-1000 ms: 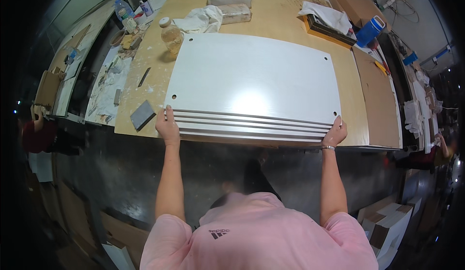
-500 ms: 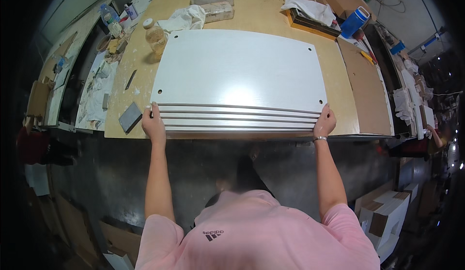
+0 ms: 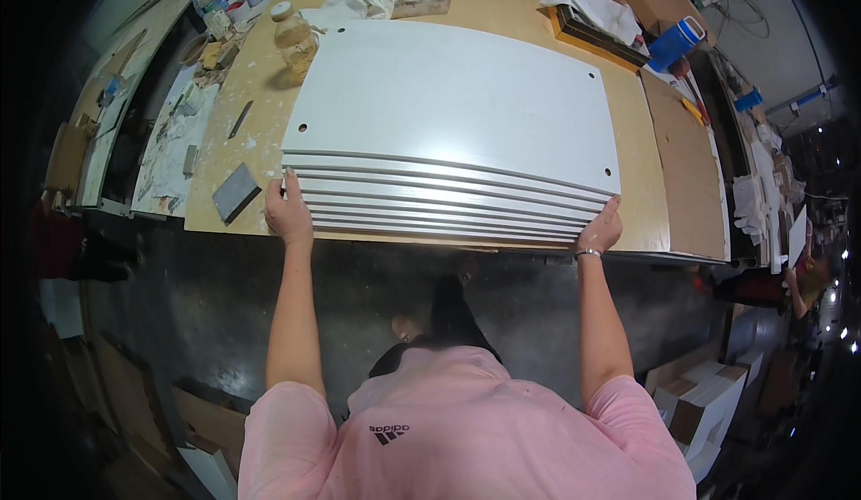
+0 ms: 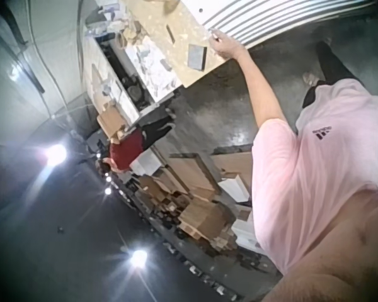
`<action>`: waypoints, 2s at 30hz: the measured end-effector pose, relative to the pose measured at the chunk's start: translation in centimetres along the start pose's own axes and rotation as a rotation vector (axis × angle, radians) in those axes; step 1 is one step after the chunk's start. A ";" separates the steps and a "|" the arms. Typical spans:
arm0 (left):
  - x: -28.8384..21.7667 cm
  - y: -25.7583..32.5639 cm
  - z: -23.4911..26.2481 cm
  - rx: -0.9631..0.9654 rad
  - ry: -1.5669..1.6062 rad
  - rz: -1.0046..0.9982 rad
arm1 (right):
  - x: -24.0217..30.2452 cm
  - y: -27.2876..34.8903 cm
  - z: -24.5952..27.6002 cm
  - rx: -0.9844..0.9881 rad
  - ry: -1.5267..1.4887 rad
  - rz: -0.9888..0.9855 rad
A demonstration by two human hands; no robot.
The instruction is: The person sands the edges and surfaces of white furniture panels with a sanding block and wipes them with a cloth.
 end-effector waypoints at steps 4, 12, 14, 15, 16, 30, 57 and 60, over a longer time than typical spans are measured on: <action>1.5 0.7 -0.2 -0.028 0.093 -0.094 | -1.2 1.2 -0.1 -0.003 -0.024 0.097; -1.2 0.0 -0.2 -0.019 -0.247 0.034 | 0.5 1.7 -0.5 -0.008 0.175 0.038; -1.4 0.3 0.2 -0.015 -0.219 0.062 | 0.4 1.6 -0.5 0.018 0.180 0.060; -1.4 0.5 0.0 -0.003 -0.200 0.074 | 0.1 1.3 -0.5 0.010 0.176 0.077; -1.6 0.6 -0.1 -0.021 -0.186 0.058 | -0.3 1.0 -0.6 0.002 0.174 0.093; 0.4 0.0 -0.9 0.056 -0.191 0.094 | -1.6 -2.1 -1.3 0.183 0.145 0.242; -3.8 -3.8 -2.3 -0.001 -0.051 -0.146 | 6.7 -2.1 -1.3 0.001 0.417 0.208; -2.7 -4.4 -2.1 -0.004 -0.009 -0.167 | 7.2 -1.3 -1.0 0.043 0.314 0.173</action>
Point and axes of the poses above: each hand's wrist, its own y-axis away from the middle knuckle, its own z-axis out of the back of the hand, x = y × z, the point moved 3 cm from there along -y, towards the middle knuckle, and after that the axes turned 14 degrees about y, right-handed, at the moved point
